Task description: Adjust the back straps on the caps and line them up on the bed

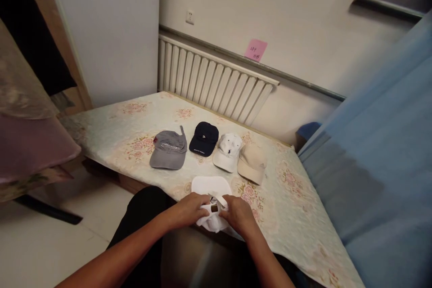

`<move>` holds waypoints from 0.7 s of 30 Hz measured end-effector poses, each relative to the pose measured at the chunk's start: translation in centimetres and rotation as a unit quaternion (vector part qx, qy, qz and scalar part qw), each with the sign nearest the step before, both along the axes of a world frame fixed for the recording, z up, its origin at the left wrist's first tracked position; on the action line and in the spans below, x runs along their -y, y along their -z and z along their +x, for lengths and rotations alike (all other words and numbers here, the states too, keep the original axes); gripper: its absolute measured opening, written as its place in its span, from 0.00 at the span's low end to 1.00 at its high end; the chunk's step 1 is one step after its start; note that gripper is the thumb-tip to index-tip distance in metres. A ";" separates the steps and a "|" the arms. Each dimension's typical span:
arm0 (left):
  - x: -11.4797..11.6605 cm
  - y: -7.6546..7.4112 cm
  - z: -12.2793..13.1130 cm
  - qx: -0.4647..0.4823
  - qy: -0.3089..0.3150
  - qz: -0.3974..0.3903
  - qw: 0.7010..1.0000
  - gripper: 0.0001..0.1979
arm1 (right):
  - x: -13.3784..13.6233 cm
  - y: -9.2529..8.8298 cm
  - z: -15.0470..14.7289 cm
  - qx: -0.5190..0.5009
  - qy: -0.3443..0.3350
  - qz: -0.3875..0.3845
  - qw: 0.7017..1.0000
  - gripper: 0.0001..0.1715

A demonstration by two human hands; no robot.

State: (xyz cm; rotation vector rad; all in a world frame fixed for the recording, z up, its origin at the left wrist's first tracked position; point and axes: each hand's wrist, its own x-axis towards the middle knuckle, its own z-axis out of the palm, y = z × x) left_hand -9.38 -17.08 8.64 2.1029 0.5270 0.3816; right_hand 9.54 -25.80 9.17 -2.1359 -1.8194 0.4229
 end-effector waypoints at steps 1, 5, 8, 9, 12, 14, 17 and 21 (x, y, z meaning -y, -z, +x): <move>0.1 0.0 0.0 -0.003 0.000 0.002 1.000 0.05 | -0.2 0.3 -0.2 -0.016 0.005 -0.006 1.000 0.15; 0.0 0.2 -0.4 -0.006 -0.003 0.003 1.000 0.04 | -0.4 1.0 0.3 -0.092 -0.006 -0.034 0.995 0.16; -0.9 0.9 -0.6 -0.002 -0.014 0.013 1.000 0.04 | 0.0 0.9 1.8 -0.167 -0.028 -0.067 0.983 0.17; -1.2 1.2 -0.7 -0.005 -0.025 0.020 0.999 0.04 | 0.2 0.9 2.3 -0.194 -0.034 -0.081 0.977 0.17; -2.4 2.1 -0.6 -0.032 -0.076 0.036 0.996 0.03 | 0.7 0.9 3.8 -0.264 -0.039 -0.118 0.957 0.17; -2.9 2.5 -0.3 -0.051 -0.100 0.036 0.993 0.03 | 1.0 1.0 4.3 -0.293 -0.038 -0.132 0.946 0.16; -3.2 2.7 0.0 -0.067 -0.112 0.030 0.991 0.02 | 1.4 1.1 3.9 -0.324 -0.049 -0.143 0.934 0.14; -3.0 2.7 0.2 -0.084 -0.102 0.038 0.990 0.02 | 1.8 0.4 2.7 -0.340 -0.065 -0.161 0.924 0.12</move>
